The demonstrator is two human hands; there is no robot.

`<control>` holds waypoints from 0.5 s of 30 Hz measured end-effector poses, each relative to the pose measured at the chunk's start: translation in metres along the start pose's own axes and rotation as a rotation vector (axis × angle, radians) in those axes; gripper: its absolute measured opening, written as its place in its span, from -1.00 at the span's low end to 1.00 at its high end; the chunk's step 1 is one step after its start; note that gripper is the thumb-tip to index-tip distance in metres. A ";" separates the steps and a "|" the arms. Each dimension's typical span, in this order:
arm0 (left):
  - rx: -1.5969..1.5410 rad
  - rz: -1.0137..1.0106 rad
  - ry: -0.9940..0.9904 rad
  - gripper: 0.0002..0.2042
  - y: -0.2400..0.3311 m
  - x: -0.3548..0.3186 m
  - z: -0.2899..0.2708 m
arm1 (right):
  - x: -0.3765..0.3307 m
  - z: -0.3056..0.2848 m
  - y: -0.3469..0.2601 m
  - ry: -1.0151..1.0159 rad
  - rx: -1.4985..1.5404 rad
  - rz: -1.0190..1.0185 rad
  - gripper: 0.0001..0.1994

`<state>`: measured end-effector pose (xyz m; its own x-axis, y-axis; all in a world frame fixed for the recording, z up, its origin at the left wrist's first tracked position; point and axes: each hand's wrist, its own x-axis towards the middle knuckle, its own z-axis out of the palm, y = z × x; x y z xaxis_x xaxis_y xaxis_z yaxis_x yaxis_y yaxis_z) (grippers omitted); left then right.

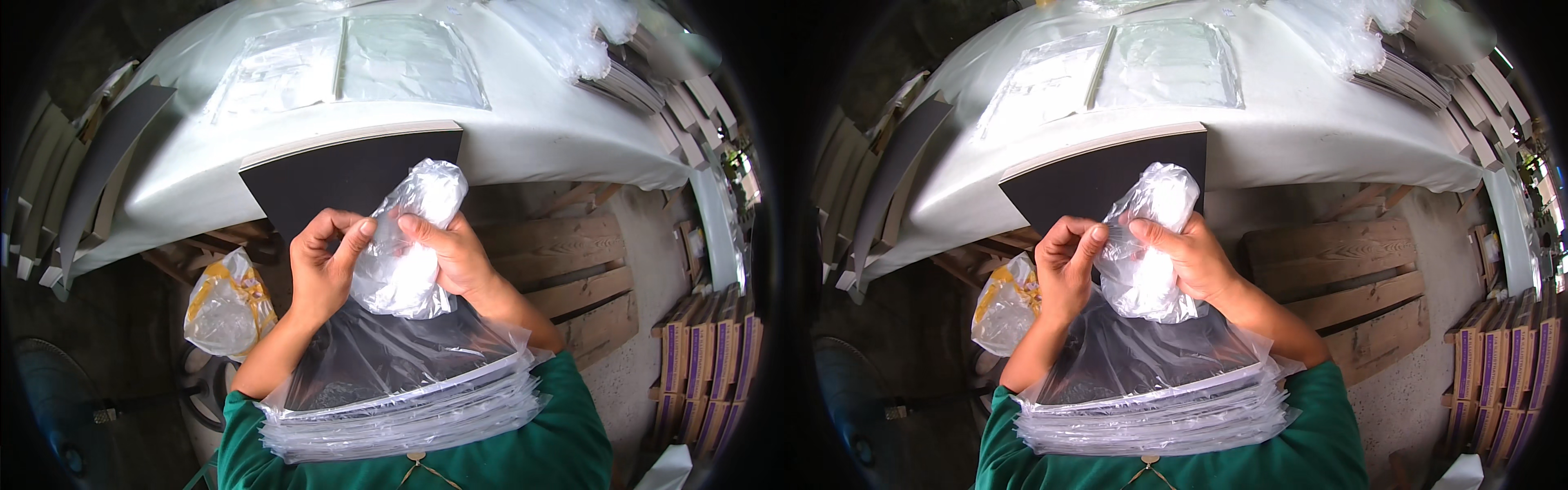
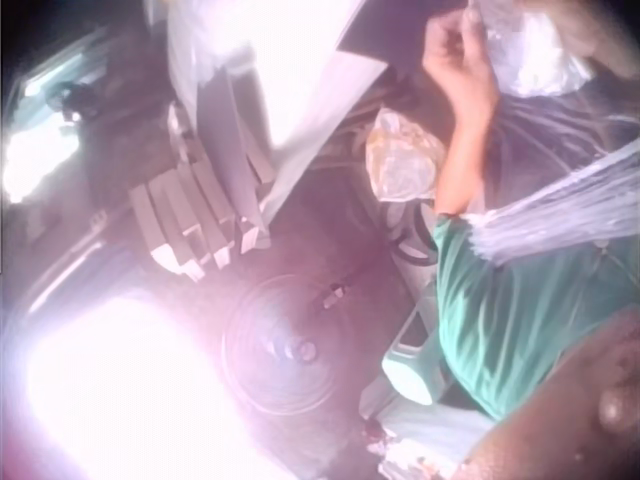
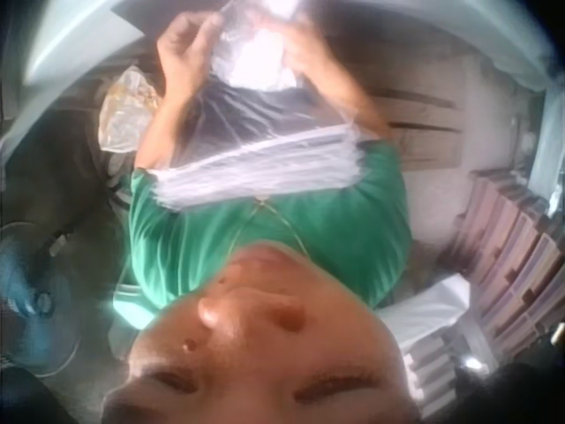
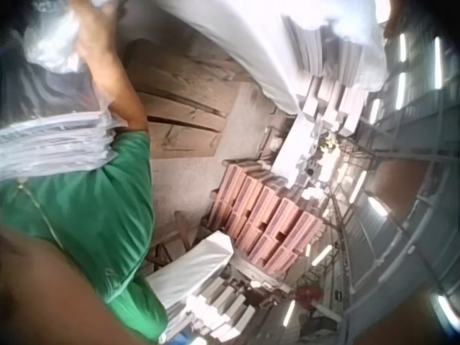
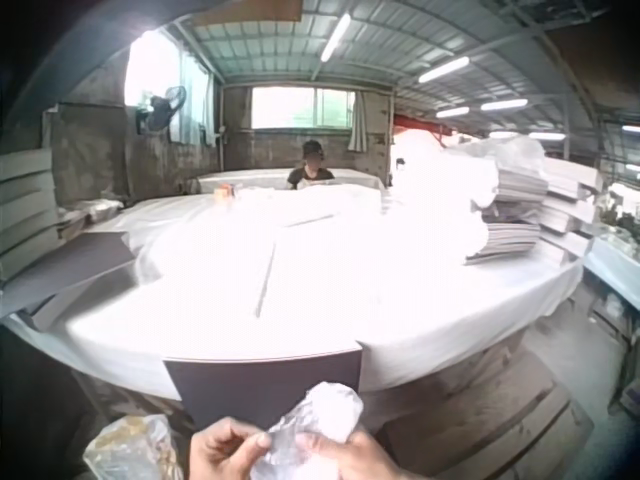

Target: The person places paper items into clear plastic bags by hand, working through a stack and moving each bagged item to the side.

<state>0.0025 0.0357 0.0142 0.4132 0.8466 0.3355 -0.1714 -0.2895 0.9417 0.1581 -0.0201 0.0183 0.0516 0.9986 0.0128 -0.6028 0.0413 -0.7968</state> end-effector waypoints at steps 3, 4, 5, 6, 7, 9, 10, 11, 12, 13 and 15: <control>-0.147 0.006 -0.024 -0.93 0.003 0.001 0.005 | 0.000 0.002 0.002 -0.004 -0.062 -0.084 -0.80; -0.220 -0.017 -0.035 -0.93 0.008 0.001 0.008 | 0.000 0.002 0.002 -0.016 -0.047 -0.064 -0.80; -0.263 -0.114 0.042 -0.91 0.016 0.001 0.016 | -0.001 0.003 0.003 -0.028 -0.032 -0.044 -0.80; -0.179 -0.155 -0.040 -0.91 0.015 0.001 0.013 | -0.002 0.004 0.002 -0.036 -0.019 -0.028 -0.80; -0.096 -0.195 -0.123 -0.91 0.015 0.001 0.005 | -0.002 0.002 0.003 -0.021 -0.039 -0.048 -0.80; -0.021 -0.256 -0.174 -0.89 0.012 -0.002 -0.003 | -0.001 0.000 0.006 0.004 -0.077 -0.086 -0.80; 0.015 -0.139 -0.146 -0.89 0.007 -0.001 -0.005 | -0.002 0.000 0.006 0.002 -0.099 -0.089 -0.80; 0.051 -0.022 -0.119 -0.89 0.001 0.001 -0.006 | -0.002 0.000 0.006 0.000 -0.120 -0.093 -0.80; 0.089 0.094 -0.092 -0.88 -0.002 0.002 -0.008 | -0.003 0.000 0.006 -0.002 -0.140 -0.097 -0.79; 0.120 0.082 -0.084 -0.91 -0.002 0.001 -0.011 | -0.002 0.001 0.007 -0.010 -0.127 -0.084 -0.79; -0.090 -0.030 -0.071 -0.92 0.007 -0.002 -0.003 | -0.002 0.002 0.007 -0.023 -0.102 -0.061 -0.79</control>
<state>-0.0023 0.0332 0.0205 0.4814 0.8193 0.3112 -0.2363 -0.2206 0.9463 0.1520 -0.0218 0.0136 0.0664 0.9949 0.0757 -0.5145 0.0991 -0.8517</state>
